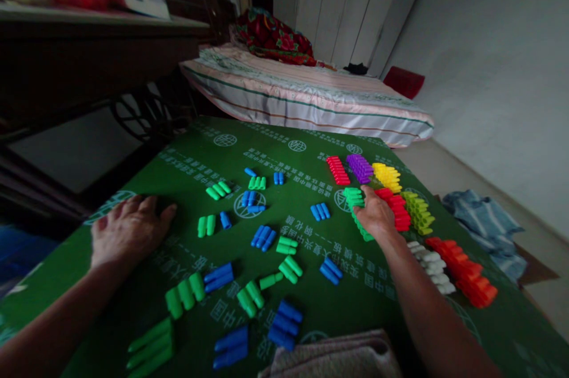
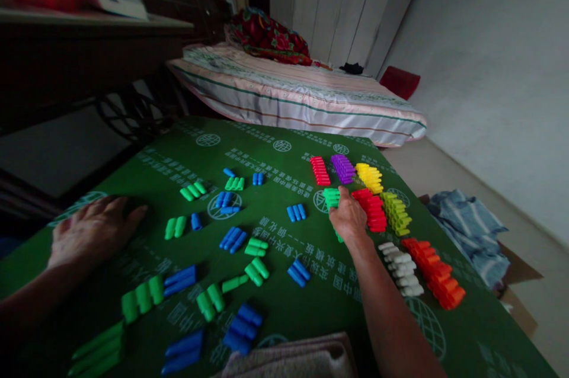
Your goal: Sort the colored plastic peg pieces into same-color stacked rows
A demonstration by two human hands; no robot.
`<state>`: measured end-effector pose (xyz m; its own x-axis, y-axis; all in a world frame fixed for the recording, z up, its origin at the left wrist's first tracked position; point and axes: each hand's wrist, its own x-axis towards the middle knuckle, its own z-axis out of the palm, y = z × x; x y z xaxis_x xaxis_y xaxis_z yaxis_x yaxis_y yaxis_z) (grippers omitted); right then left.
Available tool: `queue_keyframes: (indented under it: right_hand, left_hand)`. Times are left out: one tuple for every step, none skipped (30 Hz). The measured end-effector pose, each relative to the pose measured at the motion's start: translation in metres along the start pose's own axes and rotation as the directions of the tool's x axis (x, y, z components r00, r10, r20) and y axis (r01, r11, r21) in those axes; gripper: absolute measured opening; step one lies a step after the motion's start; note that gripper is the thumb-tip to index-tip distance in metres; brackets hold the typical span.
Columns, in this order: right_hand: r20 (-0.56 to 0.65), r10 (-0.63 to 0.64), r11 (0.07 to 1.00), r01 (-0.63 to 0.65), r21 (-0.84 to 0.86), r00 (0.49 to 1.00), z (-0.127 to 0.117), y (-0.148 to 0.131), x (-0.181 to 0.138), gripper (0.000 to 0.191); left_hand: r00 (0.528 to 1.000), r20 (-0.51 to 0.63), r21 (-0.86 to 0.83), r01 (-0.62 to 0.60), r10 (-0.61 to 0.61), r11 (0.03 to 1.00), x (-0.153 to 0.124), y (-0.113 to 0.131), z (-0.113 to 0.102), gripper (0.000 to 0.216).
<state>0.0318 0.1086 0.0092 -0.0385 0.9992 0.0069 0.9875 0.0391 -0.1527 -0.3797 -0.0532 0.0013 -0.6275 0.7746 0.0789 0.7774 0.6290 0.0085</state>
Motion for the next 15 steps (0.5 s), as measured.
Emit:
queue_keyframes:
  right_hand:
    - [0.000, 0.000, 1.000, 0.000, 0.007, 1.000, 0.0006, 0.0006, 0.0007, 0.061]
    - [0.000, 0.002, 1.000, -0.002, 0.013, 1.000, 0.0013, 0.0013, 0.0013, 0.061]
    - [0.001, 0.004, 1.000, -0.004, 0.017, 1.000, 0.0021, 0.0019, 0.0019, 0.061]
    - [0.001, 0.006, 1.000, -0.006, 0.020, 1.000, 0.0028, 0.0025, 0.0023, 0.062]
    - [0.001, 0.008, 1.000, -0.008, 0.022, 1.000, 0.0035, 0.0029, 0.0026, 0.062]
    - [0.001, 0.009, 1.000, -0.009, 0.026, 1.000, 0.0041, 0.0032, 0.0025, 0.062]
    - [0.000, 0.008, 1.000, -0.008, 0.029, 1.000, 0.0045, 0.0033, 0.0023, 0.062]
    - [0.000, 0.009, 0.999, -0.009, 0.032, 1.000, 0.0046, 0.0034, 0.0018, 0.062]
    - [0.002, 0.011, 0.999, -0.011, 0.036, 1.000, 0.0045, 0.0035, 0.0013, 0.062]
    - [0.004, 0.015, 0.999, -0.015, 0.042, 1.000, 0.0041, 0.0037, 0.0007, 0.061]
    - [0.005, 0.020, 0.999, -0.020, 0.049, 1.000, 0.0035, 0.0041, 0.0002, 0.061]
    - [0.003, 0.025, 0.998, -0.025, 0.058, 1.000, 0.0027, 0.0046, -0.0002, 0.060]
    - [-0.002, 0.030, 0.997, -0.030, 0.066, 1.000, 0.0018, 0.0053, -0.0005, 0.059]
    - [-0.010, 0.031, 0.997, -0.030, 0.073, 0.999, 0.0009, 0.0060, -0.0009, 0.058]
    - [-0.023, 0.030, 0.997, -0.028, 0.077, 0.999, 0.0000, 0.0065, -0.0016, 0.057]
  left_hand:
    - [1.000, -0.003, -0.002, 0.001, -0.001, 1.000, 0.0000, 0.0001, 0.0000, 0.072]
    - [1.000, -0.004, -0.004, 0.001, -0.001, 1.000, 0.0001, 0.0000, 0.0001, 0.073]
    - [1.000, -0.004, -0.004, 0.004, -0.004, 1.000, 0.0004, -0.0002, 0.0003, 0.074]
    - [1.000, -0.004, -0.005, 0.008, -0.008, 1.000, 0.0008, -0.0005, 0.0006, 0.074]
    - [1.000, -0.002, -0.006, 0.008, -0.008, 1.000, 0.0011, -0.0006, 0.0008, 0.075]
    - [1.000, -0.001, -0.006, 0.011, -0.011, 1.000, 0.0015, -0.0007, 0.0009, 0.075]
    - [1.000, 0.001, -0.007, 0.010, -0.010, 1.000, 0.0017, -0.0006, 0.0009, 0.075]
    - [1.000, 0.002, -0.011, 0.008, -0.008, 1.000, 0.0018, -0.0003, 0.0007, 0.075]
    - [1.000, 0.005, -0.015, 0.004, -0.004, 1.000, 0.0017, 0.0000, 0.0004, 0.075]
    - [1.000, 0.009, -0.018, 0.001, -0.001, 1.000, 0.0016, 0.0002, 0.0001, 0.074]
    - [1.000, 0.011, -0.017, 0.000, 0.000, 1.000, 0.0015, 0.0003, 0.0000, 0.074]
    - [1.000, 0.010, -0.017, 0.002, -0.001, 1.000, 0.0013, 0.0003, -0.0001, 0.073]
    - [1.000, 0.007, -0.015, 0.002, -0.002, 1.000, 0.0011, 0.0001, -0.0001, 0.072]
    - [1.000, 0.004, -0.012, 0.004, -0.004, 1.000, 0.0008, 0.0000, 0.0000, 0.072]
    - [1.000, 0.000, -0.012, 0.003, -0.003, 1.000, 0.0005, -0.0001, 0.0001, 0.072]
